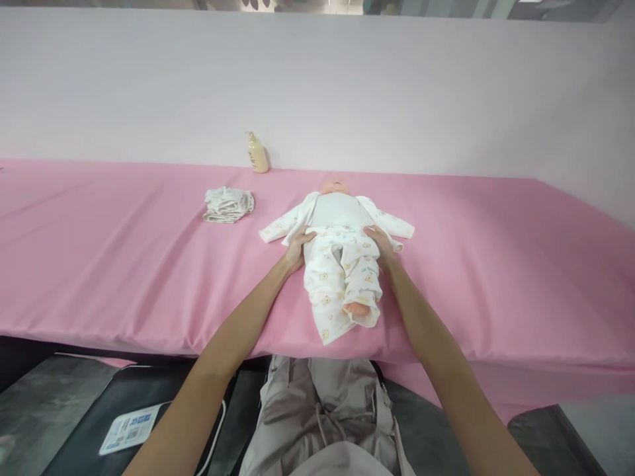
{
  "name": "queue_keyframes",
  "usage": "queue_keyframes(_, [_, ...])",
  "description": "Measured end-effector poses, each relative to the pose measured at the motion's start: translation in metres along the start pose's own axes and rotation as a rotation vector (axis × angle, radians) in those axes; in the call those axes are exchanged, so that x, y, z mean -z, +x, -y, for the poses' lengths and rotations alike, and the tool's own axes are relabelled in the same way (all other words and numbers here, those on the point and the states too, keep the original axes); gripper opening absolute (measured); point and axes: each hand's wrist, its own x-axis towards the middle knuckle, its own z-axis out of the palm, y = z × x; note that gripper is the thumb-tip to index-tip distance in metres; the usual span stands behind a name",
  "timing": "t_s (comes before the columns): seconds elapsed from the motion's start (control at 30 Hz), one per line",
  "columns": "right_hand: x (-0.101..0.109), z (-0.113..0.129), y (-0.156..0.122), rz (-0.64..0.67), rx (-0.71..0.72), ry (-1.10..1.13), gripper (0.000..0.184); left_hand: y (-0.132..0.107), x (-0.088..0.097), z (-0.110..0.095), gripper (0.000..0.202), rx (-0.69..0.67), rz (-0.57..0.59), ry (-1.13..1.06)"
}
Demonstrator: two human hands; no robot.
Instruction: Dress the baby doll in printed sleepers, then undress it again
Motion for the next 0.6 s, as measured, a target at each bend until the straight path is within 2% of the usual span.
queue_keyframes(0.1, [0.001,-0.005,0.005,-0.032,-0.038,0.195,0.047,0.007,0.008,0.003,0.017,-0.066,0.003,0.102])
queue_keyframes(0.2, [0.002,-0.007,0.007,-0.007,-0.072,0.315,0.044,0.013,0.019,0.004,0.017,-0.138,-0.009,0.360])
queue_keyframes(0.3, [0.003,-0.008,0.008,0.007,-0.060,0.293,0.043,0.015,0.025,0.004,0.021,-0.209,-0.045,0.642])
queue_keyframes(0.37, [0.002,-0.008,0.009,-0.061,-0.019,0.213,0.043,0.015,0.025,0.005,0.022,-0.255,-0.068,0.723])
queue_keyframes(0.47, [-0.002,-0.008,0.008,-0.167,0.049,0.131,0.041,0.013,0.016,0.006,0.024,-0.258,-0.101,0.623])
queue_keyframes(0.6, [-0.008,-0.005,0.001,-0.204,0.080,0.076,0.038,0.010,0.000,0.006,0.023,-0.117,-0.111,0.186])
